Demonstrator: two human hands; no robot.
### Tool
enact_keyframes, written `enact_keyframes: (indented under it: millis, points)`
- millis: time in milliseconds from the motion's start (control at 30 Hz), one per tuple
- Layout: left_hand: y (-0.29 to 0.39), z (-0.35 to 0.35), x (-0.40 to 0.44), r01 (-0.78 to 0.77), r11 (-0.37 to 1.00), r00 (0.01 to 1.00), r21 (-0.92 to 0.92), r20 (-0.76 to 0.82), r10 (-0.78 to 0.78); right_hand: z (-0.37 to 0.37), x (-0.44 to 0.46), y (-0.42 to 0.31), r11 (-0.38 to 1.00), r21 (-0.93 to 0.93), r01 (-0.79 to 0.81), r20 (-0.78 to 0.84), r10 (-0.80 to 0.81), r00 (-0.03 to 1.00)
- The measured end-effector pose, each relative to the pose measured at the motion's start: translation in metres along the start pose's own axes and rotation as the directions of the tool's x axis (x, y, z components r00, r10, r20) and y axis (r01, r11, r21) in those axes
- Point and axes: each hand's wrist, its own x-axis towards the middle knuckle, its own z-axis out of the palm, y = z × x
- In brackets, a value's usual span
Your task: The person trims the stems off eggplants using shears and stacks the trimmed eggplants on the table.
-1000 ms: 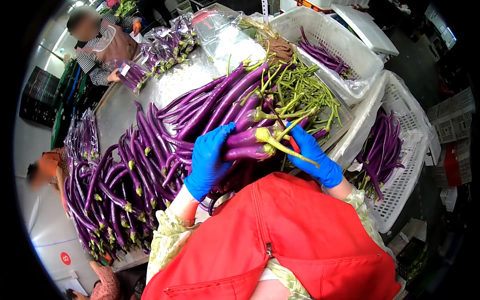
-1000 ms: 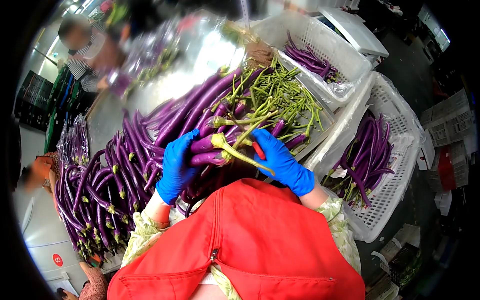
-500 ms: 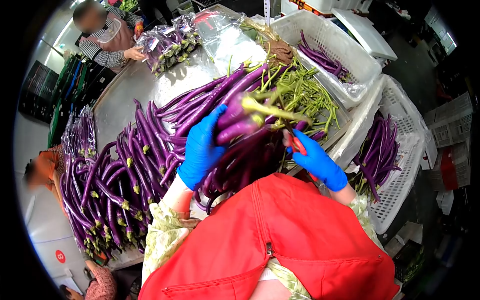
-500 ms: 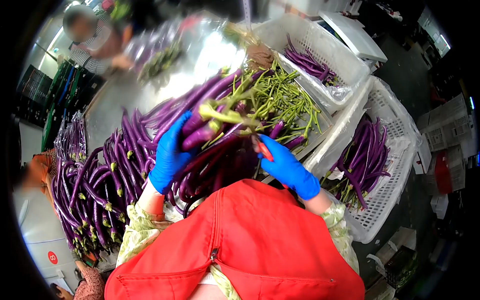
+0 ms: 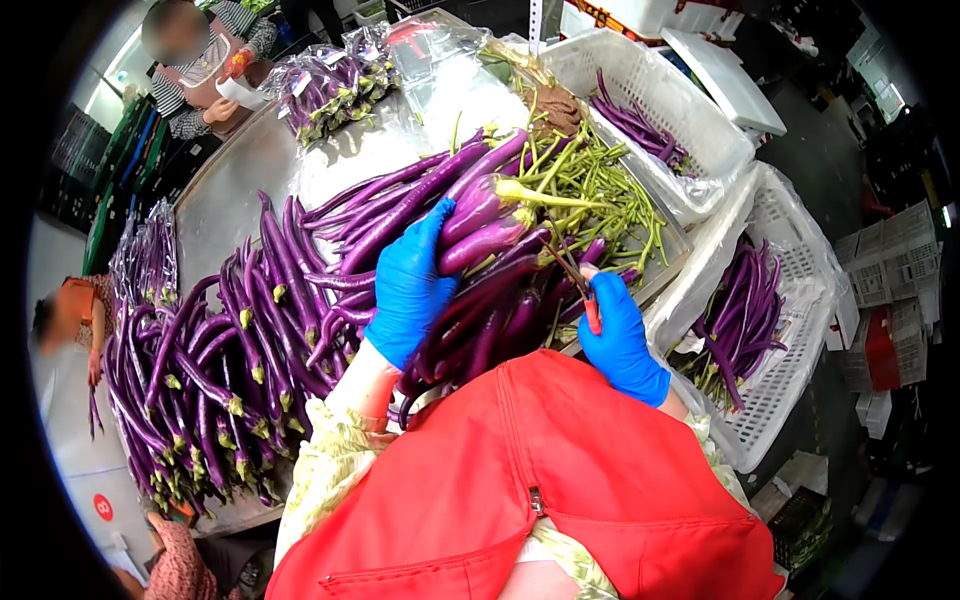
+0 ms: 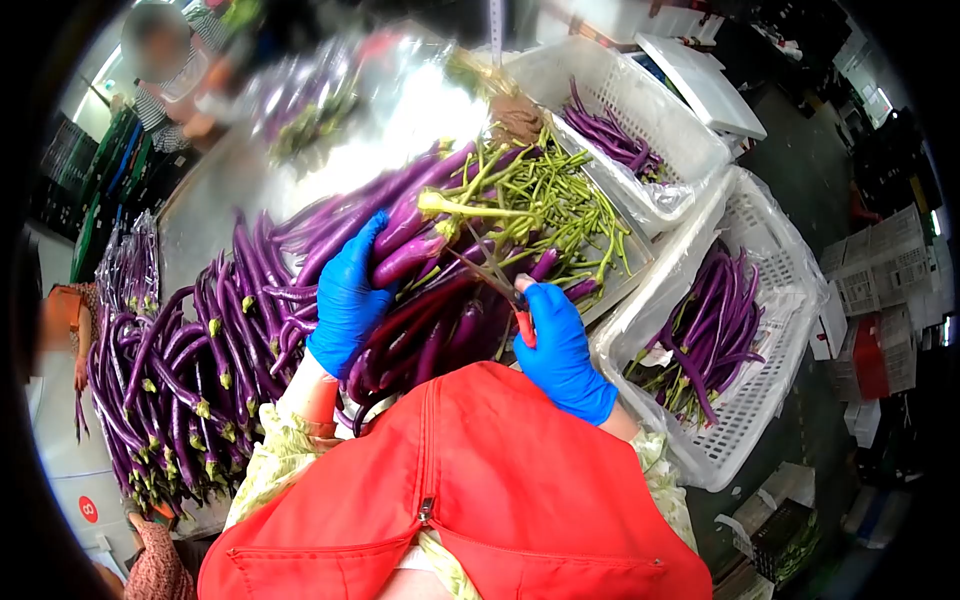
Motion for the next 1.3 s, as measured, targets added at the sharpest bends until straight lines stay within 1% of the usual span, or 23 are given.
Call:
enact_keyframes:
  millis: [33, 67, 133, 167, 200, 267, 433, 467, 567, 667, 767, 800, 900, 933, 967, 1000, 1033, 1100, 1133, 1233, 1300]
  points:
    - [-0.001, -0.001, 0.001, 0.031, 0.999, 0.999, -0.011, -0.010, -0.031, 0.001, -0.002, 0.000, 1.000, 0.007, -0.028, 0.010, 0.028, 1.000]
    - [-0.001, -0.003, 0.003, 0.035, 0.999, 0.999, -0.010, -0.022, -0.036, 0.006, -0.004, 0.008, 0.999, -0.026, 0.040, -0.047, -0.041, 0.998]
    - [-0.002, -0.003, 0.003, 0.048, 0.999, 0.998, -0.016, -0.033, -0.049, 0.009, -0.002, 0.010, 0.999, -0.007, -0.036, -0.033, 0.036, 0.999]
    - [-0.002, -0.002, 0.002, 0.025, 1.000, 1.000, 0.004, -0.016, -0.025, 0.010, -0.002, 0.009, 0.997, 0.000, -0.081, -0.027, 0.081, 0.996]
    - [-0.002, -0.001, 0.001, 0.000, 1.000, 1.000, 0.022, 0.003, 0.000, 0.012, 0.003, 0.008, 0.999, -0.024, -0.030, -0.070, 0.029, 0.997]
    - [-0.002, 0.002, 0.000, -0.047, 0.997, 0.998, 0.057, 0.044, 0.044, 0.017, 0.015, 0.005, 0.999, -0.031, -0.011, -0.085, 0.008, 0.996]
    - [0.005, 0.002, -0.004, -0.055, 0.997, 0.997, 0.062, 0.060, 0.051, 0.035, 0.039, 0.004, 0.995, 0.015, 0.101, -0.167, -0.097, 0.981]
    - [0.005, 0.002, -0.004, -0.051, 0.996, 0.997, 0.067, 0.061, 0.047, 0.035, 0.040, -0.001, 0.995, 0.083, 0.062, -0.126, -0.051, 0.991]
    - [0.006, 0.001, -0.003, -0.037, 0.997, 0.997, 0.074, 0.065, 0.032, 0.045, 0.040, 0.003, 0.971, 0.238, -0.028, -0.071, 0.046, 0.996]
    - [0.010, -0.001, -0.002, 0.006, 0.996, 0.996, 0.091, 0.084, -0.014, 0.049, 0.040, 0.008, 0.974, 0.217, -0.066, -0.062, 0.081, 0.995]
    - [0.008, 0.001, -0.002, -0.011, 0.996, 0.996, 0.083, 0.092, 0.003, 0.032, 0.041, -0.004, 0.909, 0.284, -0.307, 0.082, 0.296, 0.952]
    - [0.007, 0.002, -0.002, -0.005, 0.998, 0.996, 0.064, 0.093, -0.001, 0.029, 0.039, -0.004, 0.928, 0.297, -0.226, 0.040, 0.225, 0.974]
    - [0.000, -0.001, 0.001, 0.025, 1.000, 0.996, -0.006, 0.089, -0.024, 0.016, 0.017, 0.017, 0.888, 0.416, -0.197, 0.029, 0.203, 0.979]
    - [-0.001, -0.004, 0.003, 0.047, 0.998, 0.995, -0.041, 0.088, -0.043, 0.007, 0.008, 0.029, 0.894, 0.412, -0.177, 0.073, 0.162, 0.984]
    - [-0.002, -0.007, 0.005, 0.069, 0.995, 0.994, -0.075, 0.088, -0.062, -0.005, 0.004, 0.031, 0.861, 0.463, -0.208, 0.176, 0.141, 0.974]
    - [-0.001, -0.011, 0.008, 0.133, 0.986, 0.983, -0.099, 0.138, -0.119, -0.017, 0.003, 0.026, 0.777, 0.537, -0.328, 0.301, 0.187, 0.935]
    - [-0.002, -0.012, 0.007, 0.132, 0.986, 0.981, -0.100, 0.157, -0.116, -0.027, 0.001, 0.022, 0.673, 0.588, -0.449, 0.422, 0.218, 0.880]
    - [-0.003, -0.012, 0.008, 0.122, 0.987, 0.975, -0.105, 0.198, -0.099, -0.031, -0.004, 0.029, 0.625, 0.568, -0.535, 0.530, 0.220, 0.819]
    - [-0.004, -0.010, 0.008, 0.108, 0.990, 0.974, -0.095, 0.208, -0.086, -0.031, -0.005, 0.031, 0.599, 0.556, -0.575, 0.579, 0.217, 0.786]
    - [0.005, -0.010, 0.007, 0.054, 0.990, 0.986, -0.129, 0.161, -0.033, -0.033, 0.001, 0.020, 0.547, 0.545, -0.636, 0.625, 0.240, 0.742]
    - [0.008, -0.012, 0.006, 0.044, 0.993, 0.987, -0.108, 0.156, -0.027, -0.037, 0.003, 0.013, 0.537, 0.526, -0.659, 0.646, 0.252, 0.720]
